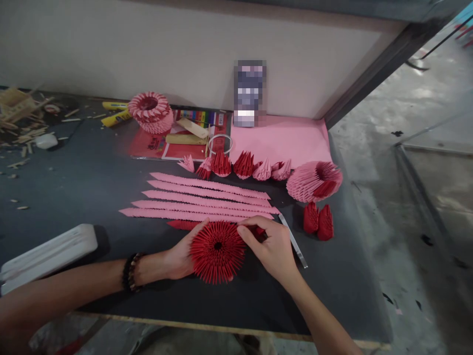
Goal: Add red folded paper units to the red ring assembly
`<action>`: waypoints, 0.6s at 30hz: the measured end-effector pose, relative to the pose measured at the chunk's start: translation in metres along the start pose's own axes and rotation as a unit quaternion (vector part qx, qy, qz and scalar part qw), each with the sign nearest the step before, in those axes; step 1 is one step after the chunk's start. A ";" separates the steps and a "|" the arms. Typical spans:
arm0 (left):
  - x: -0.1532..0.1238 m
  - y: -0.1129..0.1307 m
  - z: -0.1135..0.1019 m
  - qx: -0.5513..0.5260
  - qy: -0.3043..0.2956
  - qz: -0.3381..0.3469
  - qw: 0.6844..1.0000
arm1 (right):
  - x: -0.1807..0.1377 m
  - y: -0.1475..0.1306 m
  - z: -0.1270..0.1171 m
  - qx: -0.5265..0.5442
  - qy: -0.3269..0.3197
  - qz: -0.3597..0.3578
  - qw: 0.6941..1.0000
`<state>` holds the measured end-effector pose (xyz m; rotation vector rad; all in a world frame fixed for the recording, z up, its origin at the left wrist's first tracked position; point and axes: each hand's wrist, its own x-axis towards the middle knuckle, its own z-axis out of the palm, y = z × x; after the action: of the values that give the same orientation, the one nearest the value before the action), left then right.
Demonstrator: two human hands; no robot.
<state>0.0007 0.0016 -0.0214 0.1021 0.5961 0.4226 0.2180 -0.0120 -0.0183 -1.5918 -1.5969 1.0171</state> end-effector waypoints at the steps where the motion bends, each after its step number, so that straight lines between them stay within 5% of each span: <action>1: 0.000 0.000 0.000 -0.002 -0.006 0.001 1.000 | 0.001 0.000 0.000 0.004 0.004 0.006 1.000; 8: 0.001 -0.003 -0.007 -0.006 -0.014 0.007 1.000 | -0.002 0.004 -0.003 -0.008 0.030 -0.003 1.000; 14: 0.002 0.000 -0.007 -0.027 0.013 -0.016 0.999 | 0.003 0.005 -0.021 -0.019 0.130 -0.005 0.991; 18: -0.002 0.004 0.001 -0.043 0.018 -0.009 0.999 | 0.011 0.008 -0.028 -0.101 0.026 -0.039 0.994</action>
<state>-0.0019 0.0040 -0.0190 0.0075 0.6131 0.4318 0.2458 0.0004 -0.0131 -1.6579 -1.7568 0.7865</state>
